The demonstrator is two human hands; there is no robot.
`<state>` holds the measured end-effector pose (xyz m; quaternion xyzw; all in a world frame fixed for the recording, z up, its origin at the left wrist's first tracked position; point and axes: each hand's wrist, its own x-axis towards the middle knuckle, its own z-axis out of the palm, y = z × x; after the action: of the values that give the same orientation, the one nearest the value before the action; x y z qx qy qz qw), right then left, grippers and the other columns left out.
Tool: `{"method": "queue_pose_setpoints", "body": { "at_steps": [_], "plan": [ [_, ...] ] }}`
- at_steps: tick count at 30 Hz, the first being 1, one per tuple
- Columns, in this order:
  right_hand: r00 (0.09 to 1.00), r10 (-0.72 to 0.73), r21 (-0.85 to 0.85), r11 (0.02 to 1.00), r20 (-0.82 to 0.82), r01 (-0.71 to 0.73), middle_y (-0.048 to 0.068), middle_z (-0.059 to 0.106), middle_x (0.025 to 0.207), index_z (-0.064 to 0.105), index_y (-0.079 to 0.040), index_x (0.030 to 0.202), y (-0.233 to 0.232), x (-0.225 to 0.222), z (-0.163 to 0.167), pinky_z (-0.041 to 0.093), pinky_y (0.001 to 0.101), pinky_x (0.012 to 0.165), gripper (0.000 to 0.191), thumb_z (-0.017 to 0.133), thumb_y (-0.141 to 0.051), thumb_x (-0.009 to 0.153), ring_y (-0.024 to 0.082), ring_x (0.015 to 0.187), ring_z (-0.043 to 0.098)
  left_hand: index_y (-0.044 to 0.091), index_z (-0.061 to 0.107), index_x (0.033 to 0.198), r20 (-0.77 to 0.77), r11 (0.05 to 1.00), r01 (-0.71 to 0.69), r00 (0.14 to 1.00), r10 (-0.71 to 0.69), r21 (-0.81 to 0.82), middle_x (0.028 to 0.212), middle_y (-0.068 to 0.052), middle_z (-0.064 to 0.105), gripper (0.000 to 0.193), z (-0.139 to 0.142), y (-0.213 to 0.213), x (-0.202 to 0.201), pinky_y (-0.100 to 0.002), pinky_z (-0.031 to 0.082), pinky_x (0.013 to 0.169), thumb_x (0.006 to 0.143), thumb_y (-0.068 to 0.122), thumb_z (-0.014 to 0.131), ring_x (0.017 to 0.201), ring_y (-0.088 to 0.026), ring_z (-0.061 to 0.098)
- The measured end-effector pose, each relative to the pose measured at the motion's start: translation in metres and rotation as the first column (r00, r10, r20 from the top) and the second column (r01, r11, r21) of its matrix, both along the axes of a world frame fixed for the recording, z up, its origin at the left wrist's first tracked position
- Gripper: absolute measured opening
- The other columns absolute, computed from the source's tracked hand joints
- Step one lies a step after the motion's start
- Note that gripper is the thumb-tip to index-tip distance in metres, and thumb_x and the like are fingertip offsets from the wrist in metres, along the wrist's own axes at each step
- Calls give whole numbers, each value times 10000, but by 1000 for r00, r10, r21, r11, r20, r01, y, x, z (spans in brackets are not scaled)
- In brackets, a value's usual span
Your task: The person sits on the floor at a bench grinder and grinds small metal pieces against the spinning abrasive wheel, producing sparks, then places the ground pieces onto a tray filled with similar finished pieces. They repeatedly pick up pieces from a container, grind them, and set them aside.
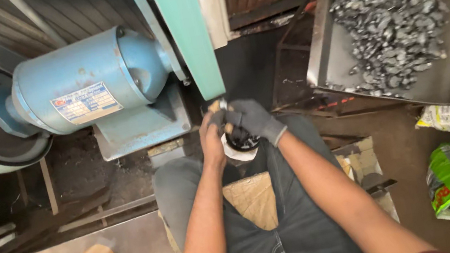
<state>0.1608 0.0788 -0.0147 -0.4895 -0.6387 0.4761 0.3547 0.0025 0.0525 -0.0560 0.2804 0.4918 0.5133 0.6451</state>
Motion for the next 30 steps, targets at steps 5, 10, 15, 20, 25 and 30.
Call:
{"method": "queue_pose_setpoints", "body": {
  "at_steps": [5,10,15,20,25,30],
  "plan": [
    [993,-99,-268,960,-58,80,93,750,875,733,-12,1039,30,-13,4,548,344,693,261,630,-243,976,157,779,697,75,498,1502,55,997,-3,998,8,-80,1354,6,618,602,6,12,5,-278,480,946,903,132,520,1192,-141,592],
    [957,-8,8,1000,290,6,144,745,958,723,13,1112,16,-15,11,541,321,783,298,706,-165,874,170,869,698,10,672,1288,-366,963,-22,923,123,268,1025,-105,727,469,16,11,-3,-321,524,795,830,73,593,885,-231,675],
    [966,-48,-5,999,-253,48,94,698,1250,674,5,1261,-21,11,7,515,297,981,436,802,-128,865,148,1127,647,-42,732,1072,-701,941,218,712,28,260,910,-166,728,299,23,2,-18,-330,550,763,791,37,665,837,-188,690],
    [883,-96,-122,991,-459,44,63,723,1269,690,2,1279,-41,25,13,548,288,1022,366,751,-145,950,135,1160,676,-37,747,1007,-268,976,192,940,-213,-101,851,-73,730,202,27,-3,-19,-299,541,653,887,123,710,721,-99,665],
    [862,-277,-309,939,-426,149,44,709,1062,703,-2,1208,-30,14,16,512,262,814,306,725,-194,970,101,938,637,-37,768,1060,-613,988,110,790,-20,110,876,-138,766,257,21,3,-3,-323,544,739,913,160,694,787,-159,660],
    [758,-519,-574,784,-395,237,-10,668,793,725,-58,1089,12,4,12,421,239,503,238,692,-243,943,61,603,565,33,594,1379,398,997,77,915,-64,-16,1391,-91,636,545,15,14,16,-369,369,1181,963,384,583,1326,-207,575]
  ]
}}
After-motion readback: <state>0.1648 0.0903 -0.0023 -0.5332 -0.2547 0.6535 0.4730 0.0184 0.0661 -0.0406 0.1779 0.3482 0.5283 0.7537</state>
